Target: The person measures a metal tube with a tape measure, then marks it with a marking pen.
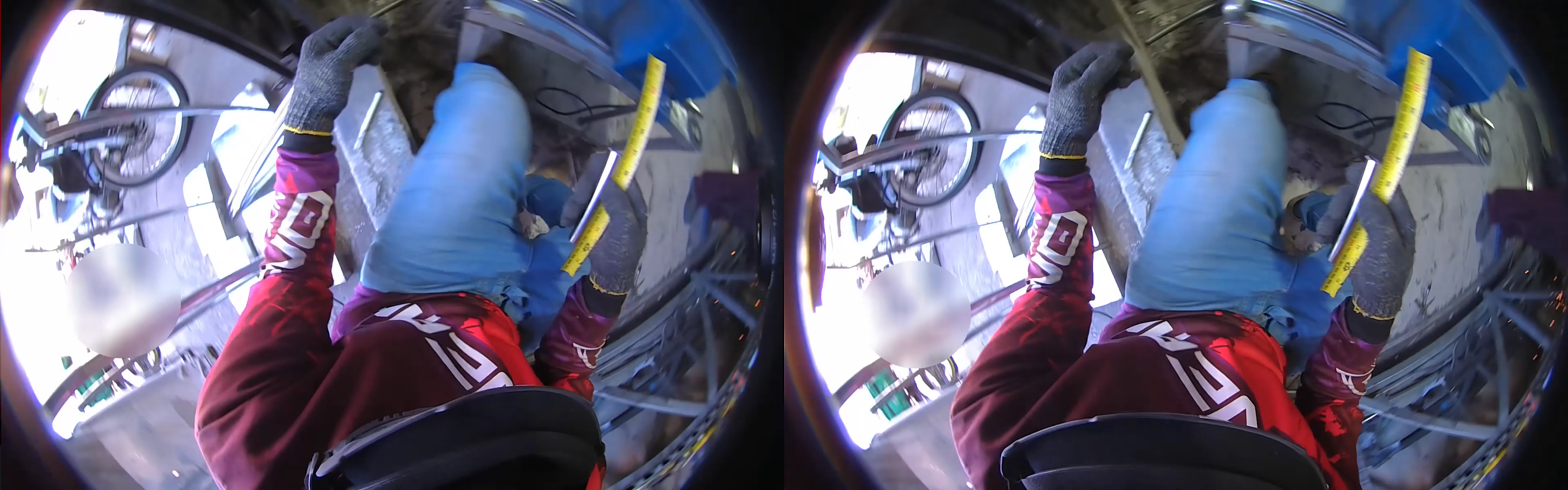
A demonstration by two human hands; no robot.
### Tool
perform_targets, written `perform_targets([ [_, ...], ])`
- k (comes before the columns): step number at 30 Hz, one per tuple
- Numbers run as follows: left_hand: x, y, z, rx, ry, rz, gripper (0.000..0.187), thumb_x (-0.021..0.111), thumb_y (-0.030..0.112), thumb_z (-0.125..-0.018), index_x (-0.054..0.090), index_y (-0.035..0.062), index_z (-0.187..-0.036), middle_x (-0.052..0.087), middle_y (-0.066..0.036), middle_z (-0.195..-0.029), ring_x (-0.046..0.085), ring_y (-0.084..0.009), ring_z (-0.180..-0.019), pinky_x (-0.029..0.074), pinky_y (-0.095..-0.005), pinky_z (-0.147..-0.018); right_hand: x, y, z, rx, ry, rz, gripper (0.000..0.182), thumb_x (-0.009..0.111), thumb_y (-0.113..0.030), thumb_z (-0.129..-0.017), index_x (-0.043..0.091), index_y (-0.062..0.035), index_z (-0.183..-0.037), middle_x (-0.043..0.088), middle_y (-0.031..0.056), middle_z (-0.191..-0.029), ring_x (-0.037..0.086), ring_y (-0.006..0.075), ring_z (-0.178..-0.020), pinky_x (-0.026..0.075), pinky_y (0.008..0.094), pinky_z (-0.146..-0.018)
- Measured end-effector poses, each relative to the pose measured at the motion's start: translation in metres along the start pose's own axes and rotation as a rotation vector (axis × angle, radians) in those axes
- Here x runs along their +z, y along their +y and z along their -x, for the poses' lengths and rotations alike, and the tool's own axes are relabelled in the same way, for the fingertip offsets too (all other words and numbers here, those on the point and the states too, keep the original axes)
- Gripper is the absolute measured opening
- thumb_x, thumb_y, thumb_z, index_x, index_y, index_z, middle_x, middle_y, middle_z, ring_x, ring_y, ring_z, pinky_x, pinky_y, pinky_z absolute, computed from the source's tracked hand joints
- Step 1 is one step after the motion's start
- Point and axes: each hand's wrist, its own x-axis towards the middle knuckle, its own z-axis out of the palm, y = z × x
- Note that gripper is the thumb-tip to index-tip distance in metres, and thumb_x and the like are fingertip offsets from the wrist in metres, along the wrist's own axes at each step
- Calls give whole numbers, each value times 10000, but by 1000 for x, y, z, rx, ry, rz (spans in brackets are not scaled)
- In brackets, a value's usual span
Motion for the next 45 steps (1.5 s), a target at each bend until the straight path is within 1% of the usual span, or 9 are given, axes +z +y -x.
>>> perform_targets([
  [6, -71, -73, 71, -371, 72, -461, 249, 601, 186, -940, 693, -17, -1050, 708, -114, -954, 680, -213, -846, 535, -327, -787, 37, 4, -17, -24, -85, -58, 403, 563, -250, -939, 552, 50, -1209, 635, 134, -765, 618, 213, -557, 505, 301, -488],
  [9, -43, -114, 76, -399, 40, -971, 482, 693, 431, -826, 690, -3, -1037, 689, -258, -989, 659, -431, -965, 512, -466, -851, 42, -8, -14, -2, -118, -48, 387, 561, -242, -939, 570, 31, -1212, 645, 131, -781, 631, 215, -561, 503, 305, -475],
  [19, -40, -155, 67, -348, -94, -1246, 303, 544, 317, -896, 559, 23, -968, 649, -293, -989, 618, -509, -911, 473, -581, -793, 64, -5, -12, -67, -219, -208, 305, 527, -141, -993, 551, 8, -1258, 635, 101, -839, 617, 166, -656, 540, 297, -591],
  [25, -46, -137, 60, -400, -102, -1113, 296, 525, 279, -882, 587, 0, -960, 655, -309, -940, 628, -510, -862, 495, -563, -763, 59, 1, -16, -75, -231, -287, 340, 513, -138, -1003, 516, -14, -1319, 628, 87, -827, 613, 159, -672, 525, 290, -596],
  [28, -45, -131, 63, -322, 52, -731, 204, 534, 200, -894, 588, 10, -947, 669, -233, -897, 657, -438, -823, 509, -509, -739, 59, 0, -19, -109, -237, -302, 114, 515, -85, -1005, 530, -24, -1100, 597, 53, -736, 567, 98, -603, 485, 254, -523],
  [29, -68, -163, 62, -24, -101, -955, 202, 561, 202, -913, 590, 13, -977, 663, -199, -893, 663, -374, -871, 516, -476, -759, 59, 0, -20, -99, -232, -342, 121, 513, -85, -1005, 534, -22, -1107, 598, 55, -736, 569, 100, -604, 486, 255, -524],
  [33, -98, -240, 57, -264, 45, -247, 305, 603, 277, -919, 642, 16, -1070, 687, -209, -970, 655, -383, -932, 514, -447, -831, 62, -4, -19, -96, -203, -331, 113, 510, -82, -1004, 546, -15, -1087, 603, 62, -738, 580, 110, -607, 490, 258, -529],
  [38, -100, -254, 48, -244, -50, -226, 305, 569, 258, -941, 643, 8, -1098, 689, -198, -1008, 656, -374, -947, 515, -435, -853, 60, -7, -25, -118, -216, -344, 123, 515, -80, -998, 555, -10, -1091, 606, 60, -740, 590, 114, -610, 506, 257, -546],
  [45, 49, -292, -129, -246, -173, -199, 315, 509, 224, -979, 644, -5, -1148, 692, -179, -1076, 660, -357, -973, 517, -413, -890, 67, -7, -28, -77, -189, -348, 172, 539, -124, -985, 579, -1, -1099, 614, 63, -730, 599, 117, -600, 507, 261, -528],
])
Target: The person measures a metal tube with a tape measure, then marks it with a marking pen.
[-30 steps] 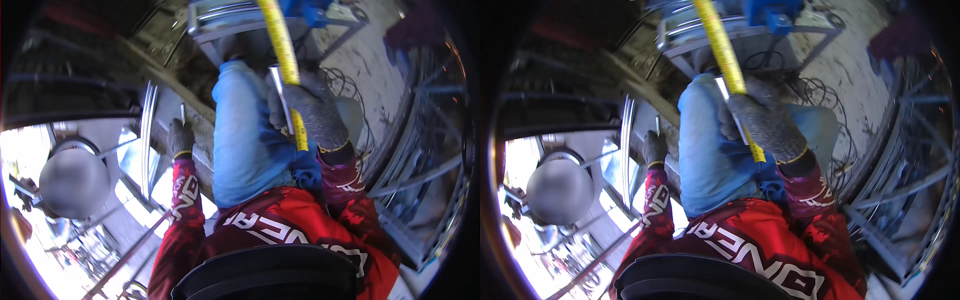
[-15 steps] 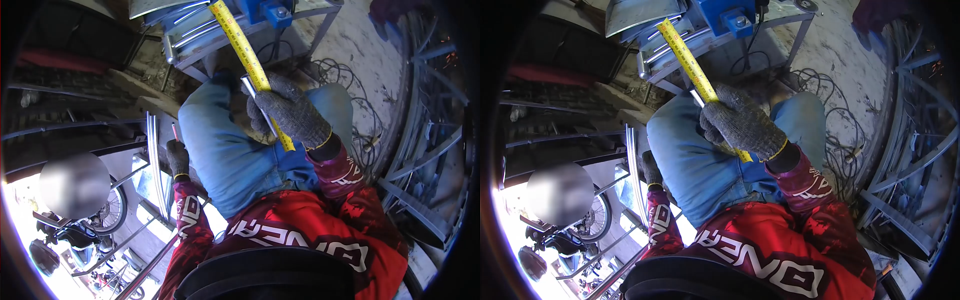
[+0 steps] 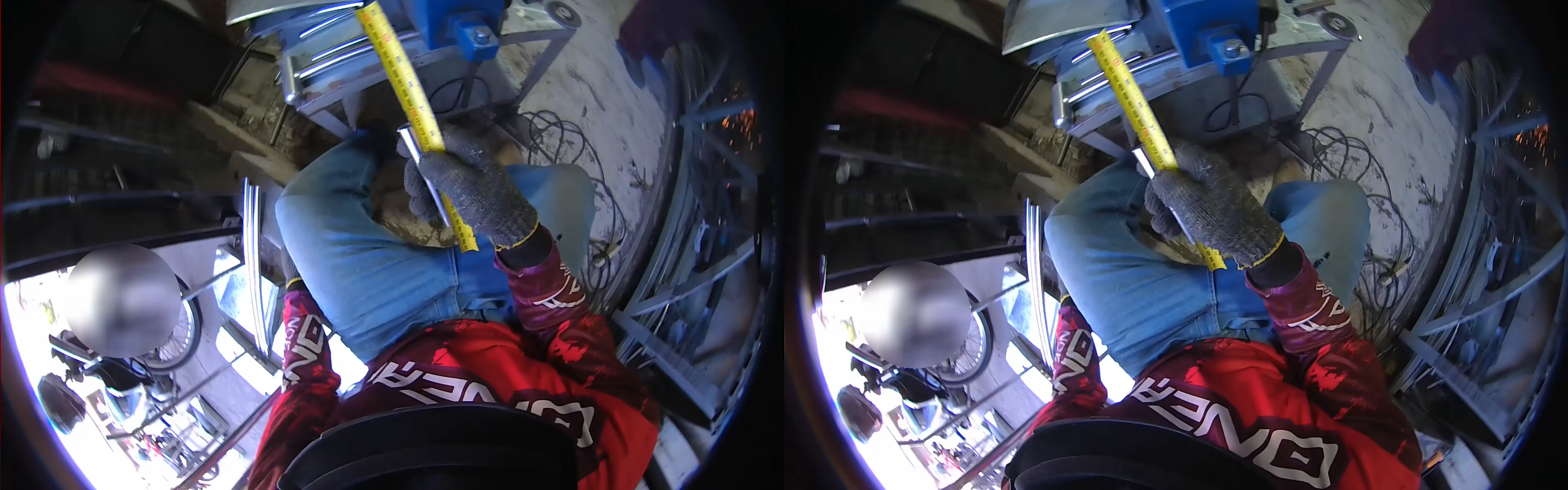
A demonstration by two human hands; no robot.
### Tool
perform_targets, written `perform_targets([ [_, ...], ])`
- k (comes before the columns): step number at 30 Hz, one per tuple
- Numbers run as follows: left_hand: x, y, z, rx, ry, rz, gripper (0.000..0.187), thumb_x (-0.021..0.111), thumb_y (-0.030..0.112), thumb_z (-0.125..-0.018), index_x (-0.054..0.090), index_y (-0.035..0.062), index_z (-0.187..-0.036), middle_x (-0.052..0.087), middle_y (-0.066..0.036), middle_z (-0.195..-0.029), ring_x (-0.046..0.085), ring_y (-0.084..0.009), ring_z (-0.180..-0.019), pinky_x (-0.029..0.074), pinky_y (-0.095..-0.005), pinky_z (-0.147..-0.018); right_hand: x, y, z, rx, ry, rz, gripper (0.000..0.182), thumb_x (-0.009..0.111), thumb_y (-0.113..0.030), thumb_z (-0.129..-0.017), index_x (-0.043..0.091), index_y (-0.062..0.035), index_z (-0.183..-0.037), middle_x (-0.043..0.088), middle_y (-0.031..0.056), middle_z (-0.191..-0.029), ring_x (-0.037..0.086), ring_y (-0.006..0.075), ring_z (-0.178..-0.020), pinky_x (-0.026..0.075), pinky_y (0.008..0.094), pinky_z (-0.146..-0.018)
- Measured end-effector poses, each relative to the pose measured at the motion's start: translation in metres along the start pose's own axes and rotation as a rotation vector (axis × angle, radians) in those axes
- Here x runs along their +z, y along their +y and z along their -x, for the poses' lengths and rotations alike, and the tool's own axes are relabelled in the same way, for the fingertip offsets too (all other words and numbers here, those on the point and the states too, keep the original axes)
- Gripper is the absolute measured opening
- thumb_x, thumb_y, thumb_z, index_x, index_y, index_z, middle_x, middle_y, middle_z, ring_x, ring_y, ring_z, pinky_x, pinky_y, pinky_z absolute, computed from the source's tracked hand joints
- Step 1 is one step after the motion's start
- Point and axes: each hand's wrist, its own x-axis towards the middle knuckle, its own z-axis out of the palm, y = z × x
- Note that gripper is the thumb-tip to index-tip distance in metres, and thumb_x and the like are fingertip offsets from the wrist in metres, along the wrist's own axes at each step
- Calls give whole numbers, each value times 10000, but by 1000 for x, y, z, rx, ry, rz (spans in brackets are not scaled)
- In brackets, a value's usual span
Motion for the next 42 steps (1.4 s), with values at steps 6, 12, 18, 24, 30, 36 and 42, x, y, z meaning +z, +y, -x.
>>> perform_targets([
  [6, -134, -72, 188, -149, 264, 54, 334, 458, 196, -1011, 645, -16, -1190, 695, -163, -1134, 663, -343, -995, 518, -395, -922, 25, -21, 11, 43, 171, 213, 311, 565, -233, -947, 628, 18, -1120, 663, 100, -773, 621, 174, -586, 498, 288, -523],
  [12, -130, 68, 224, -309, 285, -404, 318, 665, 315, -850, 746, 28, -960, 718, -115, -795, 674, -217, -696, 528, -340, -684, -14, -2, 13, -160, 72, 404, 368, 569, -258, -939, 607, 25, -1172, 672, 143, -811, 646, 204, -588, 529, 298, -552],
  [18, -130, 70, 225, -307, 319, -409, 321, 677, 311, -863, 750, 36, -1011, 734, -103, -859, 680, -190, -767, 527, -326, -766, 22, -5, 20, -95, -16, 318, 296, 576, -215, -952, 573, 5, -1150, 627, 118, -803, 623, 204, -603, 524, 308, -559],
  [24, -121, 65, 215, -405, 389, 230, 275, 662, 248, -940, 717, 13, -1072, 663, -52, -795, 614, -151, -688, 499, -288, -656, 21, -5, 19, -18, 71, 246, 381, 567, -230, -954, 595, 35, -1227, 665, 137, -812, 648, 214, -610, 533, 309, -549],
  [30, -120, 67, 221, -245, 544, 428, 228, 665, 235, -946, 700, 18, -1005, 629, -38, -767, 573, -131, -646, 444, -293, -585, 29, -7, 21, -24, 80, 249, 356, 577, -210, -941, 557, 36, -1197, 620, 135, -822, 625, 213, -618, 522, 316, -544],
  [36, -121, 59, 213, -144, 603, 421, 217, 685, 237, -938, 702, 31, -1004, 639, -33, -823, 581, -121, -676, 468, -268, -589, 27, -6, 21, -19, 75, 265, 344, 574, -210, -940, 581, 41, -1176, 630, 142, -812, 619, 216, -583, 515, 314, -528],
  [42, -134, 49, 201, -199, 597, 509, 227, 687, 248, -943, 679, 39, -1028, 617, -29, -830, 589, -141, -692, 535, -282, -666, 22, -3, 21, -36, 28, 272, 386, 537, -210, -955, 554, 36, -1252, 648, 125, -800, 628, 190, -586, 500, 274, -513],
])
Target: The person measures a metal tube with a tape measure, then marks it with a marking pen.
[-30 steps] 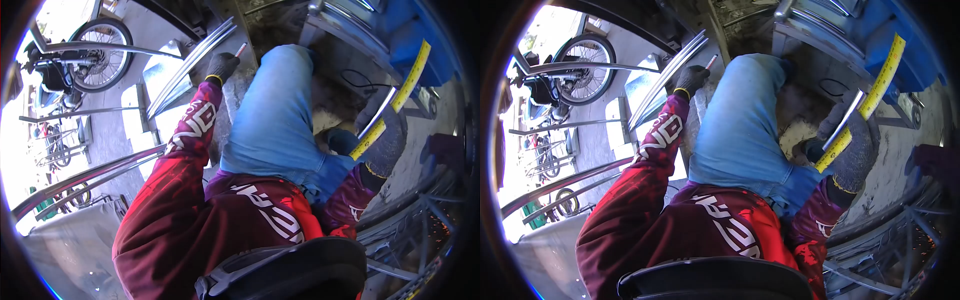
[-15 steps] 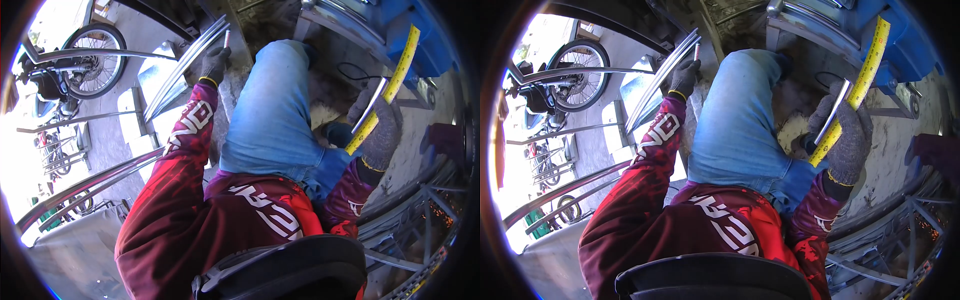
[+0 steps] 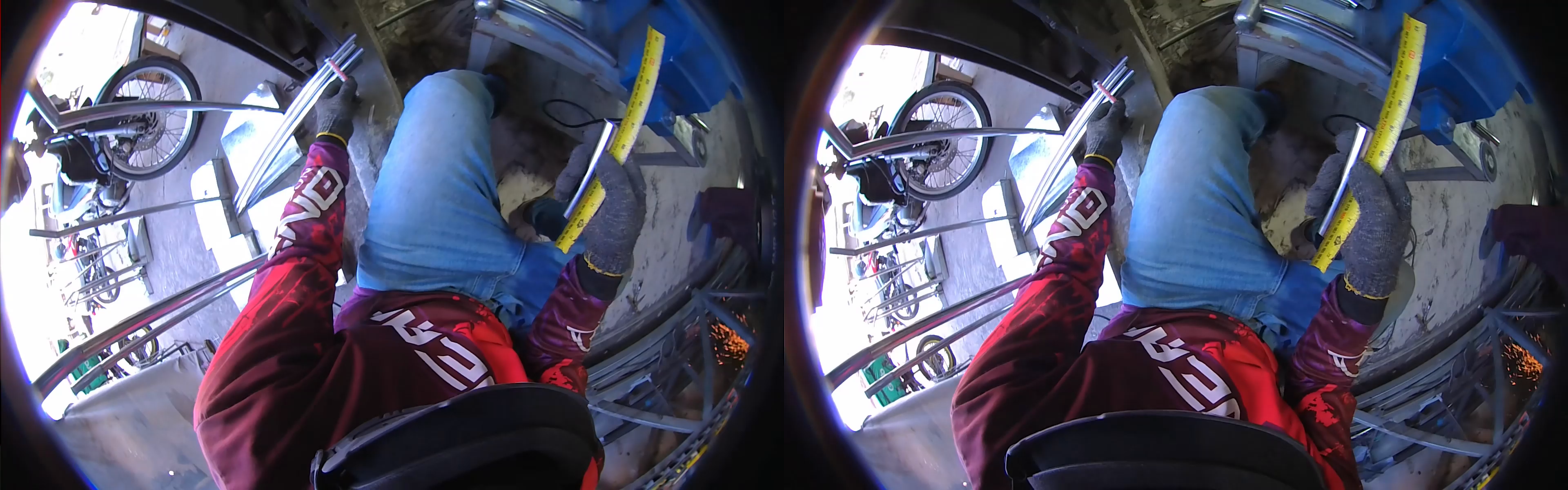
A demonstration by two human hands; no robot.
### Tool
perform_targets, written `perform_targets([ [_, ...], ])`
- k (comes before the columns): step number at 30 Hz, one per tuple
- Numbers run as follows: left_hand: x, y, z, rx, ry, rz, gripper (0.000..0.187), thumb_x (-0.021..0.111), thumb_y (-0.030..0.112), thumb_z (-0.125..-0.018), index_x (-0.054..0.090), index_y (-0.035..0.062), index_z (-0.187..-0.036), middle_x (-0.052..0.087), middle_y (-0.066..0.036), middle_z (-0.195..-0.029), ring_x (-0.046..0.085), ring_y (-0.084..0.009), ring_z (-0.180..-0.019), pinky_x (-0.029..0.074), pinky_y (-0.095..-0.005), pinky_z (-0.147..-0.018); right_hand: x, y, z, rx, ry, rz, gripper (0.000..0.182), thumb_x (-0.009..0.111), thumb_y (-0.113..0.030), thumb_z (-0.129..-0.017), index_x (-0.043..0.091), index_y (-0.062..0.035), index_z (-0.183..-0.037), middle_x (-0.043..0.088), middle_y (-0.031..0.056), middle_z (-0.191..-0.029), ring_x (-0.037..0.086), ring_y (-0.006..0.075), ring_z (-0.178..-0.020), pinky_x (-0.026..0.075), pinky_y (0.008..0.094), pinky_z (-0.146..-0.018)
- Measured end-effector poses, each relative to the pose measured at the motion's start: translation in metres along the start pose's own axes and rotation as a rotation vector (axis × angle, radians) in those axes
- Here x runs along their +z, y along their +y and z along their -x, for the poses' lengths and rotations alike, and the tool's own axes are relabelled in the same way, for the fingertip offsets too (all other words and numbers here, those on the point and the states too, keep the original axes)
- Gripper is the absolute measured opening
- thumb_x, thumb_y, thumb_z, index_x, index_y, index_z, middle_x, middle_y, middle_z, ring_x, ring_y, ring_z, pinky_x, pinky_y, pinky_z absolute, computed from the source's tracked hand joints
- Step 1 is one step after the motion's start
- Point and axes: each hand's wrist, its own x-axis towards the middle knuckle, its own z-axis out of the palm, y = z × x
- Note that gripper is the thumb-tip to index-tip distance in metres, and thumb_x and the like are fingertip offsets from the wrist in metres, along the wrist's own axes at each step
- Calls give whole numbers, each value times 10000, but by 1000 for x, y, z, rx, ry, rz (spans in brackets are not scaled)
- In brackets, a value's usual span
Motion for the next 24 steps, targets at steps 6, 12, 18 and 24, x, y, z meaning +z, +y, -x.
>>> perform_targets([
  [6, -12, 2, -3, -7, 58, 138, 250, 714, 208, -898, 656, -20, -980, 594, -62, -782, 610, -175, -685, 547, -304, -615, 4, -2, 2, 42, 48, -104, 348, 532, -173, -972, 549, 46, -1242, 647, 137, -812, 633, 205, -610, 522, 298, -551],
  [12, -41, -15, -6, 160, 66, -156, 218, 700, 209, -909, 634, 3, -940, 593, -65, -792, 604, -189, -683, 555, -331, -625, -2, 6, -1, -9, -30, -116, 332, 523, -170, -983, 557, 53, -1227, 651, 137, -817, 629, 200, -612, 530, 319, -566],
  [18, -7, 56, 5, 369, -53, 203, 228, 651, 256, -961, 604, 38, -1012, 617, -73, -756, 600, -176, -669, 547, -333, -717, 18, -14, -1, 11, 6, -79, 230, 567, -148, -966, 598, 16, -1124, 646, 81, -779, 637, 148, -628, 543, 274, -555],
  [24, 93, 203, 135, 713, -210, 113, 212, 584, 187, -986, 635, -17, -957, 638, -94, -918, 640, -196, -810, 535, -342, -778, 36, -33, -8, -88, -132, -165, 149, 553, -122, -994, 565, -4, -1084, 602, 53, -764, 585, 117, -624, 518, 274, -544],
])
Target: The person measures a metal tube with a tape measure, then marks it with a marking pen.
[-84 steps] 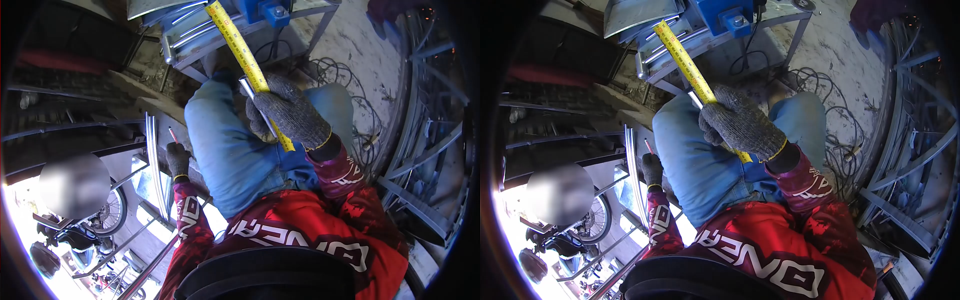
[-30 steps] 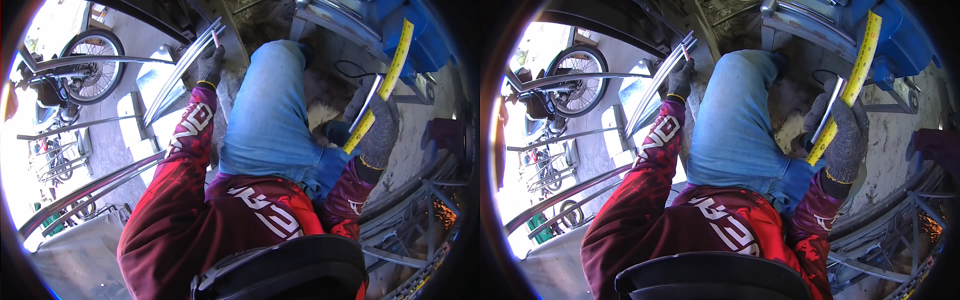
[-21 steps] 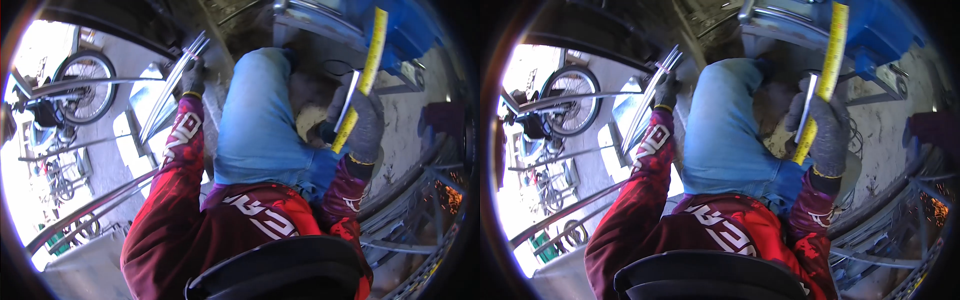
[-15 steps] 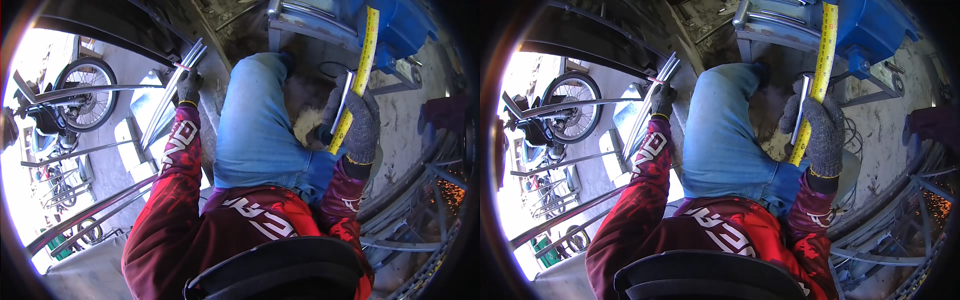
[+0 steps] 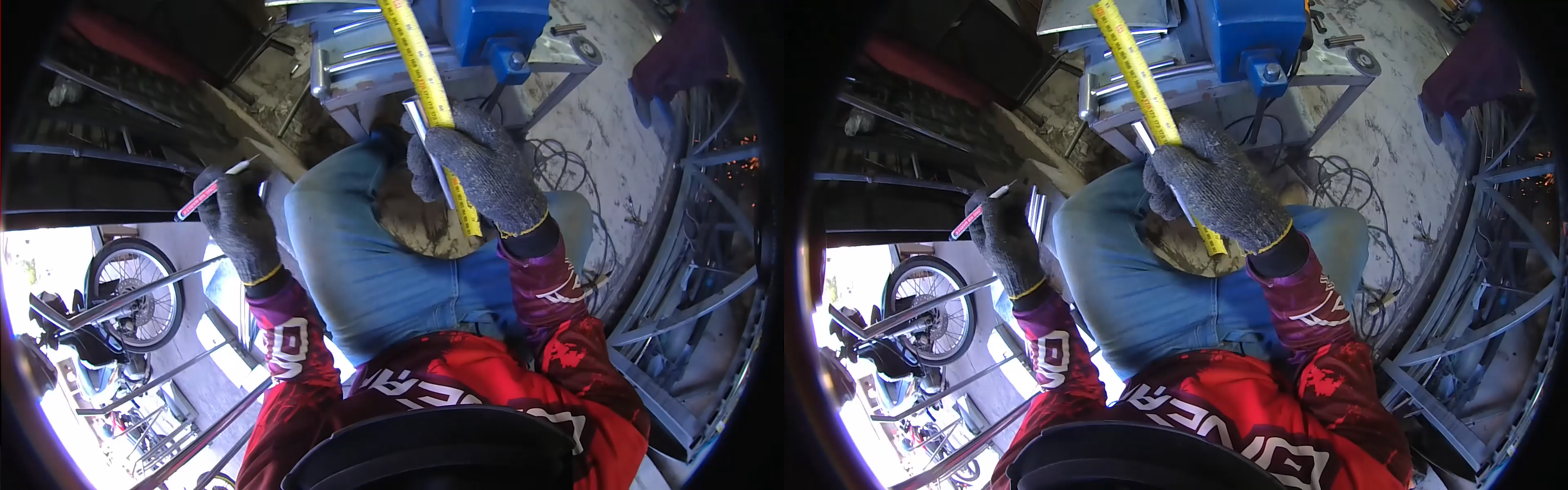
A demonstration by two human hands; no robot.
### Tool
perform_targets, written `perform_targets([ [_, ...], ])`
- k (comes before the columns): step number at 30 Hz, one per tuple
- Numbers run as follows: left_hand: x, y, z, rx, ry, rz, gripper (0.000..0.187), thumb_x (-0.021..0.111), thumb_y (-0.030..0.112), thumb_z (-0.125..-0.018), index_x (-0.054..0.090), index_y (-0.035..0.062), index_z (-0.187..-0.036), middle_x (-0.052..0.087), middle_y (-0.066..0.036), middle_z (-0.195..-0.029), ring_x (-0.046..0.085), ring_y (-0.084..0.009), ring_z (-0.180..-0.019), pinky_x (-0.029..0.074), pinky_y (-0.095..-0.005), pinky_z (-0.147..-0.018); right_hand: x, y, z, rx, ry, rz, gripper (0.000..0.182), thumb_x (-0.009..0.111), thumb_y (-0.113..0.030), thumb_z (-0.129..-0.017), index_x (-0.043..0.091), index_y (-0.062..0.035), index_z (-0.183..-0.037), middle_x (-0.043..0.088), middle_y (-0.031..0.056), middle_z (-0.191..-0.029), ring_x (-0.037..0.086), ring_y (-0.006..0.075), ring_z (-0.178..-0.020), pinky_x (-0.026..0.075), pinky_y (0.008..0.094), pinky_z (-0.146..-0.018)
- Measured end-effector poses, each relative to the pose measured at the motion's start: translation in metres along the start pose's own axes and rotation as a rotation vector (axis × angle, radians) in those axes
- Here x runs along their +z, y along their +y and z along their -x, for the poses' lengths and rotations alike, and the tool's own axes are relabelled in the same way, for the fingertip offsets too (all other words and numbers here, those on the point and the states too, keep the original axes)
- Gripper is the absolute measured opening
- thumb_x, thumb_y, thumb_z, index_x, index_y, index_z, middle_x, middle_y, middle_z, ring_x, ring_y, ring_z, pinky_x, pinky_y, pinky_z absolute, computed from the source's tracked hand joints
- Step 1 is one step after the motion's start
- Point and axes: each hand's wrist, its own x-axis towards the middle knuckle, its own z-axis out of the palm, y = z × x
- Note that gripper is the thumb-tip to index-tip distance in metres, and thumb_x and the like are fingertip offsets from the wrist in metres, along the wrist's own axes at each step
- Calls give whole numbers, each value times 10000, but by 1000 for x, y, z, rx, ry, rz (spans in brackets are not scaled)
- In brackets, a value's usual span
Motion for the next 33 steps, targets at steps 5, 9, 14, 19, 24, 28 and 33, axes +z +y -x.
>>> perform_targets([
  [5, 43, 19, 19, -16, -315, 241, 160, 560, 112, -975, 582, -38, -1025, 586, -105, -986, 643, -237, -927, 563, -347, -826, 0, 3, -5, 4, -30, 71, 126, 540, -124, -998, 560, -15, -1059, 605, 54, -766, 589, 116, -622, 514, 272, -546],
  [9, 76, 33, 44, -75, -299, 384, 183, 664, 111, -904, 584, -14, -1011, 584, -73, -871, 569, -132, -721, 472, -255, -685, -6, 12, -3, 41, -44, 77, 117, 549, -122, -987, 569, -13, -1027, 604, 52, -766, 578, 115, -629, 496, 280, -558],
  [14, 62, 20, 59, -156, -424, 291, 233, 660, 151, -933, 536, -5, -1055, 619, -131, -992, 646, -205, -863, 547, -348, -850, -16, 27, 0, -94, -2, 272, 100, 566, -101, -962, 579, -5, -983, 582, 39, -751, 546, 112, -660, 458, 293, -573],
  [19, 72, 21, 59, -114, -374, 281, 277, 667, 195, -942, 535, -8, -1077, 628, -162, -1046, 644, -218, -913, 543, -359, -848, -9, 17, 4, -73, -3, 302, 90, 552, -102, -969, 581, -18, -961, 564, 30, -723, 537, 103, -635, 453, 285, -556],
  [24, 75, 23, 49, -24, -503, 281, 290, 664, 219, -950, 541, -6, -1086, 618, -146, -1046, 627, -206, -947, 531, -344, -841, -6, 20, 5, -143, -76, 263, 128, 511, -109, -993, 563, -23, -914, 569, 25, -691, 561, 95, -581, 469, 260, -504],
  [28, 72, 22, 50, -86, -511, 294, 266, 675, 199, -943, 549, 0, -1067, 593, -101, -970, 606, -181, -906, 515, -323, -831, -3, 17, 4, -57, -107, 246, 118, 516, -101, -992, 547, -15, -917, 586, 33, -710, 586, 97, -615, 488, 258, -520],
  [33, 76, 28, 51, -118, -514, 366, 240, 682, 169, -935, 555, 6, -1057, 590, -79, -941, 600, -168, -874, 507, -308, -829, -1, 19, 4, -87, -68, 263, 106, 521, -79, -988, 551, -11, -912, 604, 51, -740, 600, 104, -645, 517, 269, -555],
])
